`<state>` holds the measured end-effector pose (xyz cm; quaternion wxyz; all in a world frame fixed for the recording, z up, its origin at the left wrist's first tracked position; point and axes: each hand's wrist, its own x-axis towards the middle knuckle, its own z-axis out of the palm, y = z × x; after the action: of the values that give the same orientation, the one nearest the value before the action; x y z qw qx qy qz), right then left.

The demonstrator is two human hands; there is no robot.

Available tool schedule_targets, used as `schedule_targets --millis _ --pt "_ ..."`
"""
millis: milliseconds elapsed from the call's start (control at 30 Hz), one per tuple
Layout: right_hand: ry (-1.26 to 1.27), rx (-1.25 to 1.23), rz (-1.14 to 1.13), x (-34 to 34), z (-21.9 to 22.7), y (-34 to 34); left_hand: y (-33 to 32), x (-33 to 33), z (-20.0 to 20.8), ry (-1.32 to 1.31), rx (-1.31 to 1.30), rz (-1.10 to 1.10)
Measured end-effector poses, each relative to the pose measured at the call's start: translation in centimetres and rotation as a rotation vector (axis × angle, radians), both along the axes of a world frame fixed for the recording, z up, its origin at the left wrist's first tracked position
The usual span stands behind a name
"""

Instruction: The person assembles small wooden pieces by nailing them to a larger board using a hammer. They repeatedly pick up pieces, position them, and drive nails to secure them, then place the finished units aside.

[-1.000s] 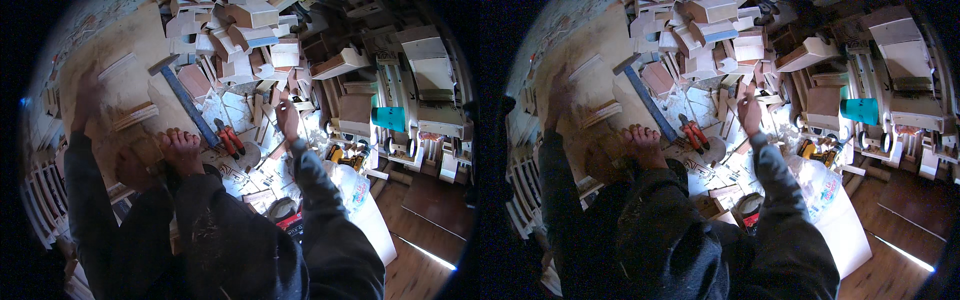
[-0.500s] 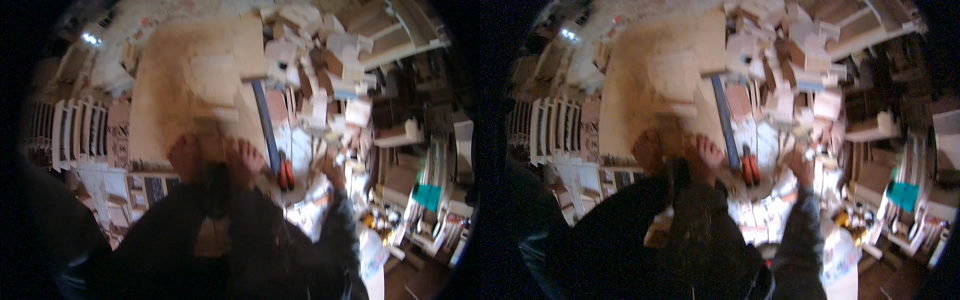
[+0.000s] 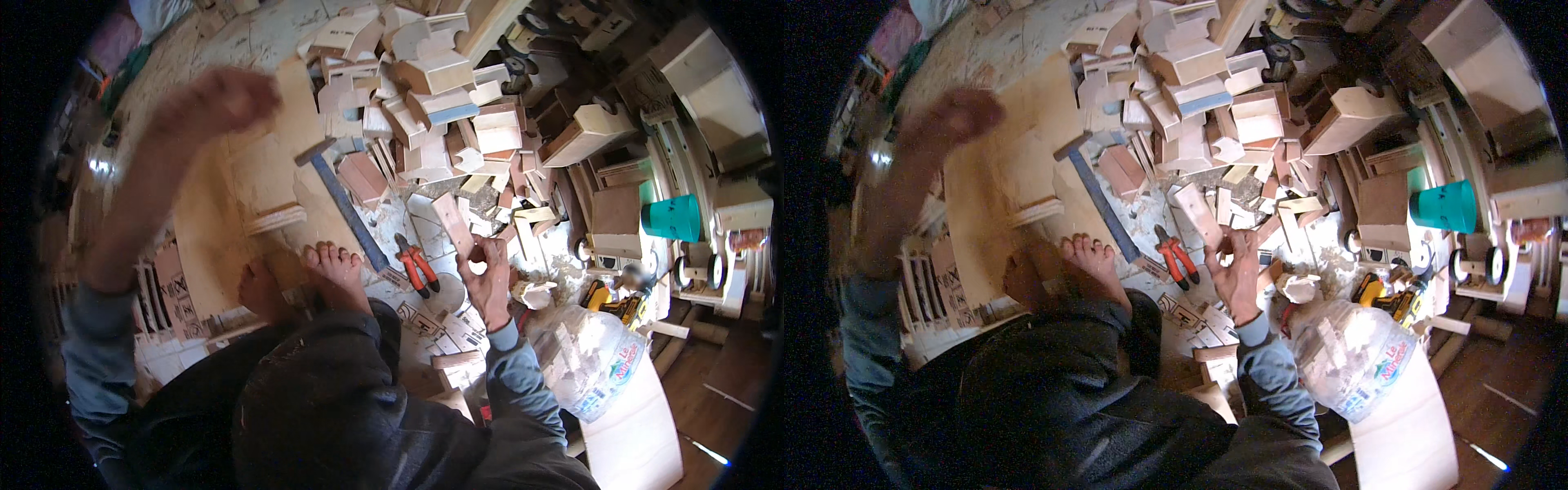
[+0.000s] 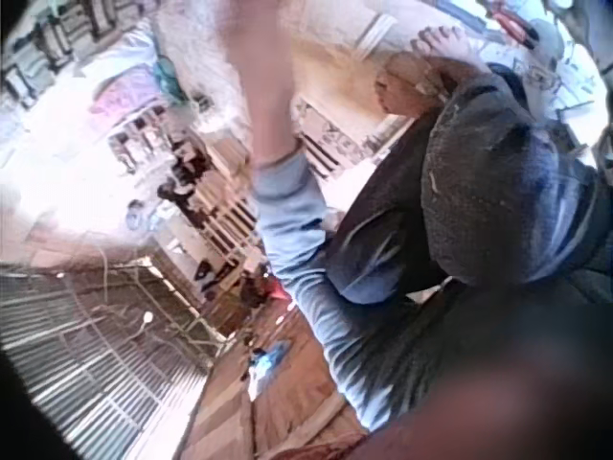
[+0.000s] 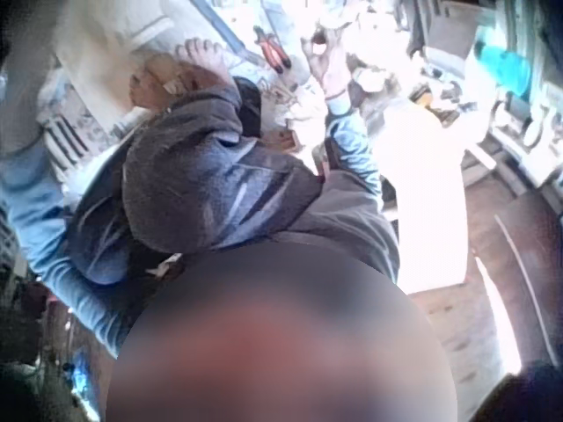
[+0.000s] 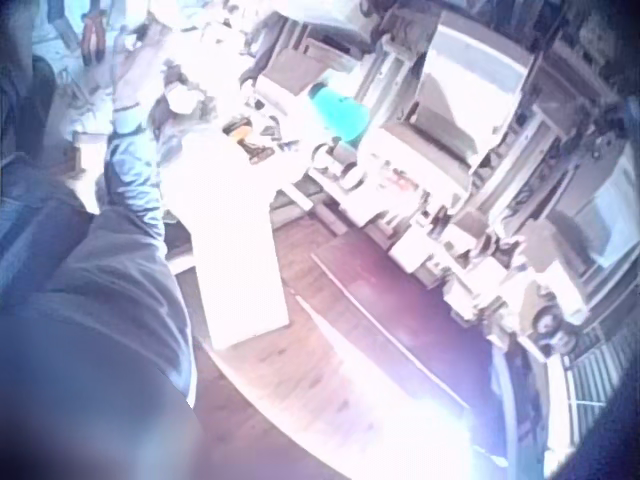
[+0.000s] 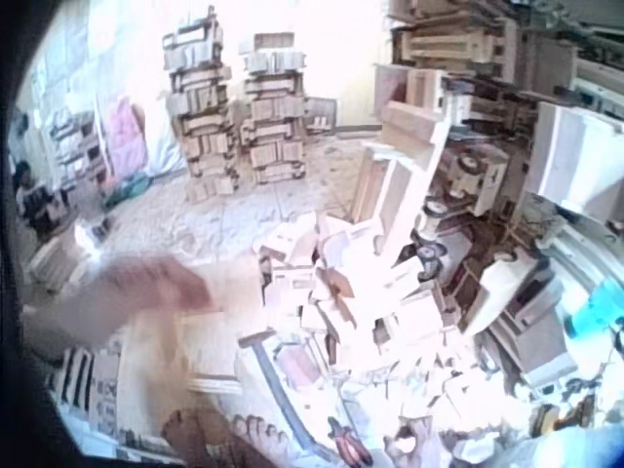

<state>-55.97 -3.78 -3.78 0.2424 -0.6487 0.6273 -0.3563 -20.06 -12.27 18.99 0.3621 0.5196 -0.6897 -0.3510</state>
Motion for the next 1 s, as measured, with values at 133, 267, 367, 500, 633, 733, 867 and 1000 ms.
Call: schedule_targets --millis 133,267,367,500,633,733,867,1000 --pt "-0.064 -0.071 0.051 2.5 4.2 0.8 0.2 -3.8 -2.3 -0.171 0.243 -0.178" --pt "-0.075 -0.127 0.145 3.2 4.9 1.1 2.9 -6.1 -4.2 -0.102 0.369 -0.225" --pt "-0.055 -0.086 0.135 2.3 3.3 2.1 4.4 -7.1 -4.3 -0.077 0.516 -0.279" --pt "0.061 -0.024 0.139 -0.8 -0.6 5.6 5.6 -6.4 -5.0 -0.207 0.477 -0.39" --pt "0.233 0.205 0.073 -6.4 -4.4 11.0 6.4 -4.1 -6.8 -0.089 0.583 -0.305" --pt "0.384 0.312 0.084 -8.4 -6.1 14.6 6.6 -3.0 -7.8 -0.103 0.608 -0.287" --pt "0.347 0.2 0.002 -8.5 -7.5 12.9 7.1 -2.6 -8.5 -0.117 0.602 -0.295" --pt "0.274 0.021 -0.131 -8.1 -10.3 2.0 7.8 -2.1 -8.5 -0.085 0.715 -0.264"
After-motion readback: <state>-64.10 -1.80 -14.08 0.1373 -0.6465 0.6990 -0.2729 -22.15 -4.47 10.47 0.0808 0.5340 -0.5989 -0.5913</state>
